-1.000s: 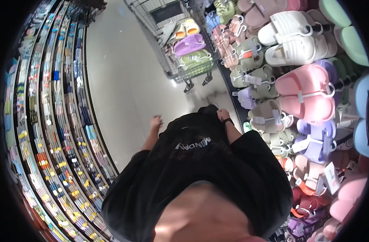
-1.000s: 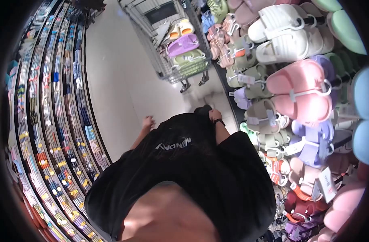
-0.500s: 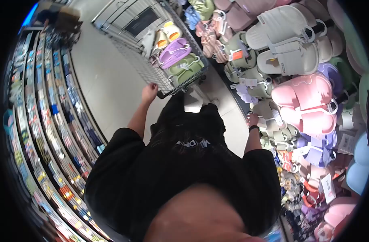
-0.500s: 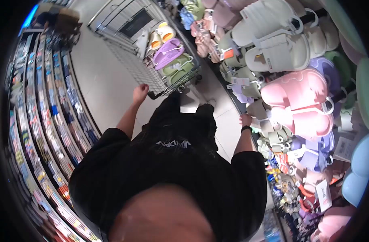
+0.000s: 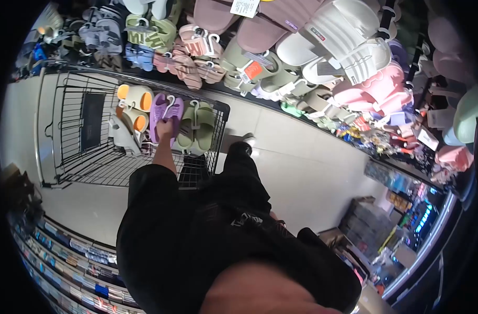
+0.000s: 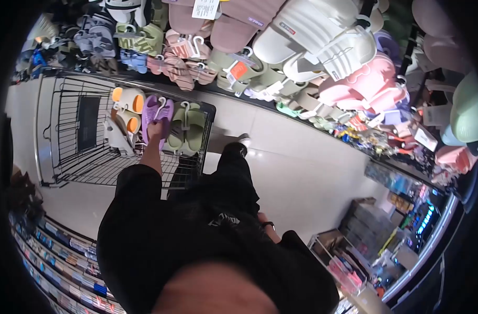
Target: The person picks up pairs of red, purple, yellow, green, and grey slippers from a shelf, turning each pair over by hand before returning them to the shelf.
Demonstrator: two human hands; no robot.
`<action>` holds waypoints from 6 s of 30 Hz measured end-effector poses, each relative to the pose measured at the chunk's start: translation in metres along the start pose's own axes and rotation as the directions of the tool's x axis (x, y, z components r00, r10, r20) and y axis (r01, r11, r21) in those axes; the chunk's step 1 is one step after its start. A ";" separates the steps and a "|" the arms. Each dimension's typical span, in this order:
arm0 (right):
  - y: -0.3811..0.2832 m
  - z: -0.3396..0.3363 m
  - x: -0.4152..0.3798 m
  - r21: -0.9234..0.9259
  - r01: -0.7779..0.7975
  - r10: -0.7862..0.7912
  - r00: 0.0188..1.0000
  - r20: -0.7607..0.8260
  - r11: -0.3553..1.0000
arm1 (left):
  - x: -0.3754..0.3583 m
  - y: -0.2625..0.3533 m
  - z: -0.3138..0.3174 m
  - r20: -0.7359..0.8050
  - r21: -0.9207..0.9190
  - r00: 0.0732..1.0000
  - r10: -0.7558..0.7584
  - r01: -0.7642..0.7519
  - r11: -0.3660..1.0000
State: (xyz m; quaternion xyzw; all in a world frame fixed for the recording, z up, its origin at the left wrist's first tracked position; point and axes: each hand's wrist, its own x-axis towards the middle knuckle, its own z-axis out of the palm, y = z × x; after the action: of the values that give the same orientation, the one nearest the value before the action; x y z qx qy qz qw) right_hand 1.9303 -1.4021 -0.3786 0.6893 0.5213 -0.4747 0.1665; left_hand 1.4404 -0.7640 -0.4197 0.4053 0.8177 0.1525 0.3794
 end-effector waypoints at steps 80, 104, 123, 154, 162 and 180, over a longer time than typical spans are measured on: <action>0.136 -0.364 -0.189 0.146 0.595 0.369 0.652 -0.663 -0.790 | -0.706 0.363 0.235 0.861 -0.447 -0.380 0.338 -0.249 0.859; 0.408 -0.439 -0.258 0.265 0.906 0.480 0.403 -0.779 -0.329 | -0.917 0.409 0.406 0.874 -0.486 0.246 0.418 0.438 0.756; 0.477 -0.574 -0.243 0.416 0.364 0.464 -0.049 -0.885 0.833 | -0.931 0.509 0.537 0.889 -0.442 0.331 0.317 0.435 0.785; 0.594 -0.946 -0.181 0.183 0.836 -0.201 0.326 -0.924 0.518 | -0.867 0.763 0.656 0.054 -0.592 0.300 0.953 -0.758 0.272; 0.568 -1.012 -0.147 -0.326 0.823 -0.370 -0.154 -0.916 0.465 | -0.849 0.815 0.679 -0.215 -0.610 0.380 0.900 -0.772 0.180; 0.557 -1.025 -0.159 0.009 0.980 -0.387 0.087 -0.918 0.199 | -0.892 0.809 0.669 -0.253 -0.668 0.538 0.804 -0.699 0.258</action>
State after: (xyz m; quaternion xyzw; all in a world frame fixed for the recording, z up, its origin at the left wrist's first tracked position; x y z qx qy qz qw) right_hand 2.9107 -0.9721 0.1109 0.4317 0.6052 -0.2869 -0.6042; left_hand 2.7227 -0.9916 0.0284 0.5749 0.3689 0.5844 0.4380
